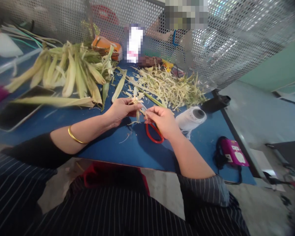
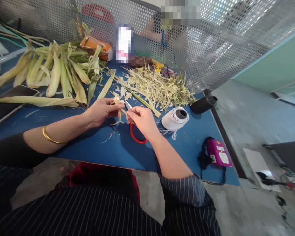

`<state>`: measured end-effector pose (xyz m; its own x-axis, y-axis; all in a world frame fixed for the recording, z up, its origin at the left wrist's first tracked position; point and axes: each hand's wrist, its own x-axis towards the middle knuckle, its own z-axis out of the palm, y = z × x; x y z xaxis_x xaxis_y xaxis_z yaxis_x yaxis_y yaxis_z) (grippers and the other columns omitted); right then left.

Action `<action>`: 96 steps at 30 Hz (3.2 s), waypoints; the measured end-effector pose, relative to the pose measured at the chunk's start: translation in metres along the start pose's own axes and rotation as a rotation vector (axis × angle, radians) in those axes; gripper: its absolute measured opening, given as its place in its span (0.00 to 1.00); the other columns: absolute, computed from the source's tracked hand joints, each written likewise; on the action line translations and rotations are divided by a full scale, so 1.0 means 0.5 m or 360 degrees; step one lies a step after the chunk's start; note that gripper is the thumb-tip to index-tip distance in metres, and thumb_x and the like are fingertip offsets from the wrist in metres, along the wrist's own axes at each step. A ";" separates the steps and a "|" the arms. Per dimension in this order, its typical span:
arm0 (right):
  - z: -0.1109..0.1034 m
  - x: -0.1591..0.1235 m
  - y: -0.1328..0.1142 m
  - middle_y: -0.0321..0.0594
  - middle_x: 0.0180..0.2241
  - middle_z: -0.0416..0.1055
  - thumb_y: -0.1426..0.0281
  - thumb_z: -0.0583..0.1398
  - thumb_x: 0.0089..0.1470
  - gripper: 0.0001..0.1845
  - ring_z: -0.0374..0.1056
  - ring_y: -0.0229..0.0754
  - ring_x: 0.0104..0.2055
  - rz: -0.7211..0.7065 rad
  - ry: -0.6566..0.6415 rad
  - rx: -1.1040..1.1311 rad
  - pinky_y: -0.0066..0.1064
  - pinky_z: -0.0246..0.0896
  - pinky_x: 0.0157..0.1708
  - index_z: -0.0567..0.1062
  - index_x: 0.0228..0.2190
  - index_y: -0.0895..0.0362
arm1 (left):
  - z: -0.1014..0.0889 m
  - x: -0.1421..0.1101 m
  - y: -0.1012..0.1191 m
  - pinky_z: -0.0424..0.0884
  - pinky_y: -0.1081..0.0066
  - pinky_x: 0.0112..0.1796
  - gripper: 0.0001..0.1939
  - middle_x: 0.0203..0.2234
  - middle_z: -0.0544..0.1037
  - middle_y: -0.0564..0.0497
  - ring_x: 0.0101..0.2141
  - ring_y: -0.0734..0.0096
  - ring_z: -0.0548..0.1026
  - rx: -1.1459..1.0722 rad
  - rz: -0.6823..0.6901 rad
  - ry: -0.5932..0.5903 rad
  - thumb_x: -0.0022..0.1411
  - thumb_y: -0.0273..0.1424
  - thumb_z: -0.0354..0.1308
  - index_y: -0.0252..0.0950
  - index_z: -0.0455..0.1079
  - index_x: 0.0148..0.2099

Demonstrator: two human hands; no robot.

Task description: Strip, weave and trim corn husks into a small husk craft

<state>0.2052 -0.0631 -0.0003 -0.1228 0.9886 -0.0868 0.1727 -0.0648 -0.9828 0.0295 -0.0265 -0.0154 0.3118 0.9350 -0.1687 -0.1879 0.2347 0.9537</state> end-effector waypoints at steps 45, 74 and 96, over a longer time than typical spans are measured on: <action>0.008 0.000 0.015 0.38 0.24 0.74 0.67 0.59 0.51 0.08 0.71 0.37 0.23 -0.0167 0.0065 -0.0429 0.31 0.66 0.26 0.74 0.26 0.58 | 0.002 0.001 0.003 0.67 0.74 0.26 0.13 0.25 0.77 0.50 0.21 0.80 0.69 0.0232 0.0135 0.0203 0.46 0.33 0.71 0.31 0.77 0.33; 0.007 0.002 0.019 0.35 0.22 0.73 0.69 0.58 0.50 0.06 0.71 0.38 0.24 -0.0296 0.0078 -0.0578 0.31 0.64 0.29 0.72 0.24 0.56 | -0.001 -0.002 0.012 0.66 0.75 0.25 0.11 0.21 0.75 0.52 0.21 0.79 0.69 0.0471 0.0220 0.0109 0.47 0.33 0.69 0.31 0.76 0.31; 0.006 -0.005 0.010 0.34 0.23 0.72 0.72 0.57 0.50 0.05 0.64 0.36 0.25 -0.0538 0.0124 -0.0889 0.31 0.58 0.31 0.72 0.25 0.55 | -0.006 -0.001 0.012 0.72 0.72 0.30 0.12 0.24 0.76 0.52 0.23 0.77 0.72 0.0273 0.0000 -0.0040 0.45 0.31 0.70 0.32 0.75 0.33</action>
<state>0.2034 -0.0665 -0.0053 -0.1921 0.9505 0.2444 0.6211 0.3105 -0.7196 0.0252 -0.0248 -0.0105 0.3353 0.9276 -0.1648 -0.0269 0.1842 0.9825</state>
